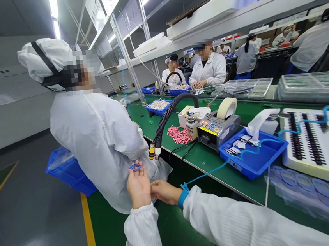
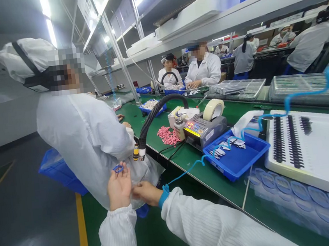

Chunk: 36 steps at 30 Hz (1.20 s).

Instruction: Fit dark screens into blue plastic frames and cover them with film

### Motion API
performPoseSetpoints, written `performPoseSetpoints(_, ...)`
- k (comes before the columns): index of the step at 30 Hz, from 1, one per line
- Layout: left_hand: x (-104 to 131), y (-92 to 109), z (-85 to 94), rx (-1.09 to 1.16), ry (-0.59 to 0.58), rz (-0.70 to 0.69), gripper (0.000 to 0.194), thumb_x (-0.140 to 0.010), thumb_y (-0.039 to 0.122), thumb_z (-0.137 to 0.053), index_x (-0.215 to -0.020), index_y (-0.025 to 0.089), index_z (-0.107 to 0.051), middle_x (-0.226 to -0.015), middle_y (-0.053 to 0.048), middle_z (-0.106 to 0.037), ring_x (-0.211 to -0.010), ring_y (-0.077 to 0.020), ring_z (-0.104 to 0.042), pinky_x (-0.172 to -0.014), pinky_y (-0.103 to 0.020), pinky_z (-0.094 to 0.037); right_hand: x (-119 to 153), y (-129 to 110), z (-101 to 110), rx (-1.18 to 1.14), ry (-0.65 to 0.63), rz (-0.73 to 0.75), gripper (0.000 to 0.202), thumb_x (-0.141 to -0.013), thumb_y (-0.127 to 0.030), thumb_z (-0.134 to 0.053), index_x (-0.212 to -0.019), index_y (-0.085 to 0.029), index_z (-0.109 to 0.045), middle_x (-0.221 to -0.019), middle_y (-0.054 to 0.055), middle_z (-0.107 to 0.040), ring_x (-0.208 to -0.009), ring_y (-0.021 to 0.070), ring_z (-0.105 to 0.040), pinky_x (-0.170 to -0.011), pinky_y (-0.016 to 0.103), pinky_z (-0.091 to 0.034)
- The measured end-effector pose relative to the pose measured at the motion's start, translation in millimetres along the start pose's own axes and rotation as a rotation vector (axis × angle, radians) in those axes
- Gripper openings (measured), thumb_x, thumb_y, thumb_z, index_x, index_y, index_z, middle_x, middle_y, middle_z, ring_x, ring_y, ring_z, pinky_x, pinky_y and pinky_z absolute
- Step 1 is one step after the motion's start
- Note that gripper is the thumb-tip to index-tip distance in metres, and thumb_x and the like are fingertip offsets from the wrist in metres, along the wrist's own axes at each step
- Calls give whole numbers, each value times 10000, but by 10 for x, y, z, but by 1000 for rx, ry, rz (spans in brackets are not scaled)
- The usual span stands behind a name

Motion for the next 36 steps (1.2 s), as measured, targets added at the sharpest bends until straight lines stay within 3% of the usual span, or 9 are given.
performPoseSetpoints(4, 207, 137, 139, 2, -3, -4, 278, -951, 249, -360, -888, 133, -603, -995, -69, -624, -899, -115, -613, -749, -235, -535, 321, -327, 207, 309, -80, 44, 251, -906, -317, -550, -1075, -133, -576, -1017, 55, -608, -839, 150, -610, -720, 330, -534)
performPoseSetpoints(8, 546, 109, 165, 5, -42, 39, 267, -942, 246, -373, -916, 130, -612, -988, -80, -620, -918, -126, -617, -769, -245, -554, 916, -1127, 490, 509, -72, 286, 242, -835, -248, -635, -1037, -141, -557, -969, 33, -591, -824, 146, -586, -753, 342, -511)
performPoseSetpoints(10, 766, 11, 63, 12, -96, 87, 250, -933, 229, -389, -924, 130, -618, -972, -76, -628, -894, -129, -622, -758, -253, -559, 1322, -1604, 623, 581, -14, 442, 387, -727, -161, -712, -1057, -194, -513, -1011, 20, -567, -885, 149, -556, -827, 333, -478)
performPoseSetpoints(12, 1019, -134, -111, 15, -180, 164, 247, -926, 199, -390, -930, 134, -628, -960, -69, -638, -835, -127, -623, -725, -254, -560, 1756, -2021, 757, 645, 73, 570, 448, -712, -123, -706, -1077, -254, -480, -1044, 5, -545, -941, 150, -530, -875, 325, -439)
performPoseSetpoints(16, 1572, -512, -531, -4, -393, 401, 286, -922, 180, -368, -964, 158, -650, -900, -63, -649, -727, -119, -606, -670, -258, -544, 2574, -2569, 988, 874, 293, 819, 470, -749, -94, -664, -1080, -303, -405, -1064, 11, -538, -990, 167, -526, -880, 325, -427)
performPoseSetpoints(19, 1931, -829, -775, -62, -483, 538, 263, -907, 228, -419, -984, 165, -662, -837, -62, -640, -696, -129, -599, -646, -269, -541, 3044, -2775, 1133, 1043, 462, 873, 426, -755, -104, -660, -1022, -287, -383, -1038, 28, -557, -984, 179, -546, -854, 310, -444)
performPoseSetpoints(24, 2422, -1386, -1042, -167, -636, 761, 230, -872, 267, -502, -948, 160, -691, -821, -72, -640, -666, -128, -585, -641, -277, -538, 3629, -2981, 1408, 1139, 717, 748, 372, -767, -187, -667, -983, -291, -382, -1016, 56, -579, -977, 209, -573, -816, 324, -484)
performPoseSetpoints(32, 3133, -2063, -1274, -323, -806, 1028, 228, -776, 284, -672, -963, 163, -719, -793, -72, -679, -695, -126, -619, -671, -234, -543, 4378, -3087, 1889, 1132, 959, 633, 355, -763, -256, -684, -954, -291, -387, -998, 61, -600, -925, 216, -604, -777, 328, -516)
performPoseSetpoints(36, 3404, -2305, -1320, -376, -994, 1085, 377, -728, 387, -708, -1039, 173, -704, -1039, -100, -697, -839, -143, -646, -780, -207, -534, 4699, -3061, 2058, 1095, 1054, 613, 357, -761, -253, -687, -948, -295, -385, -994, 52, -599, -921, 206, -607, -765, 309, -514)
Point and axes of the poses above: each hand's wrist, its own x-axis away from the middle knuckle, its own z-axis out of the back of the hand, y = z × x, the point moved 3 cm from there along -x, towards the middle knuckle
